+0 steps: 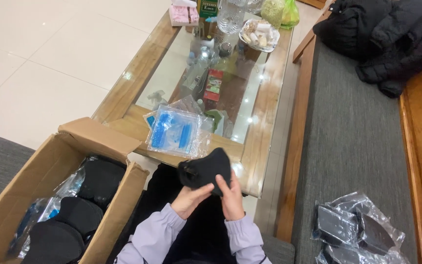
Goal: The person is sorting black face masks and placing them into a cardboard box.
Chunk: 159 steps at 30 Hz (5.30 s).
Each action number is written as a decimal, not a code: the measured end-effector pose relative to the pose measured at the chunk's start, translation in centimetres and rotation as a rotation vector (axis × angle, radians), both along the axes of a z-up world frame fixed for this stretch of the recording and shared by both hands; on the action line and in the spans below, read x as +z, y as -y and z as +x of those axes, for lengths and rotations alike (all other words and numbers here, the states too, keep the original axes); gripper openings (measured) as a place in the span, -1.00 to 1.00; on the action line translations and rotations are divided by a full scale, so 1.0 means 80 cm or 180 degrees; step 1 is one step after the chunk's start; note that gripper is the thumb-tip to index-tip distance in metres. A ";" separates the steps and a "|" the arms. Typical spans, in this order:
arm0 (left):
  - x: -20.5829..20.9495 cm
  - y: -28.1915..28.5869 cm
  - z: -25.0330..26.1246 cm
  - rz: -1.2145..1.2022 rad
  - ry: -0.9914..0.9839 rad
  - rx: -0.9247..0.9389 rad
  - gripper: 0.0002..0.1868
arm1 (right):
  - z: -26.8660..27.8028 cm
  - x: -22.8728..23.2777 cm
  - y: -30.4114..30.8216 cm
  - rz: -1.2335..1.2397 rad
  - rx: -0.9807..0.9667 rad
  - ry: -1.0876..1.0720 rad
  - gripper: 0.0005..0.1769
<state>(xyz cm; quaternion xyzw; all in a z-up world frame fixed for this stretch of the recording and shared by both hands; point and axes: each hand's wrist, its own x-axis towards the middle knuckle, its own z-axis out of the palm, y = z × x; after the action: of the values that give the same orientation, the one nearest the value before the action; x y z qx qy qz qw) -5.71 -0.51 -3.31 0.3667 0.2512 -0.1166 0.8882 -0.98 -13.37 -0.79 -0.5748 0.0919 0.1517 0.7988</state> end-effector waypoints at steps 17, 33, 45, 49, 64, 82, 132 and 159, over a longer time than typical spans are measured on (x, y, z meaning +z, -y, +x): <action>-0.012 -0.004 -0.024 -0.0329 -0.0253 0.0467 -0.32 | -0.036 0.002 -0.028 -0.0153 0.0157 -0.0361 -0.19; -0.003 0.010 -0.023 0.0242 -0.0738 0.1005 -0.38 | -0.055 -0.016 -0.024 -0.3032 0.0683 0.1642 -0.23; -0.009 0.012 -0.024 0.0159 -0.0596 0.1221 -0.45 | -0.060 -0.023 -0.024 -0.3513 -0.0202 0.3440 -0.61; -0.008 0.008 -0.025 0.0056 -0.0581 0.1244 -0.54 | -0.062 -0.032 -0.022 -0.3605 -0.0547 0.3578 -0.79; -0.082 -0.023 -0.032 -0.0086 -0.0459 0.1322 -0.14 | -0.004 -0.100 0.031 -0.1845 -0.0594 0.1412 -0.84; -0.153 -0.050 -0.038 -0.0385 0.0015 0.1569 -0.22 | 0.029 -0.065 0.082 -0.4994 -0.0419 0.2576 -0.51; -0.121 -0.032 -0.037 0.0684 -0.0029 0.1114 -0.52 | -0.051 -0.054 -0.032 -0.2860 0.0322 0.2828 -0.91; -0.119 -0.035 -0.039 0.0238 -0.0009 0.1239 -0.39 | 0.067 -0.097 0.108 -0.3192 -0.0574 0.0506 -0.37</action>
<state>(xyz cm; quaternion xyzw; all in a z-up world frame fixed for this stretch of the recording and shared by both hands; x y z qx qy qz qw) -8.82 2.28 -12.85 0.3438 0.3228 0.0663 0.8794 4.37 -22.03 -8.55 -0.8868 0.1415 -0.0245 0.4394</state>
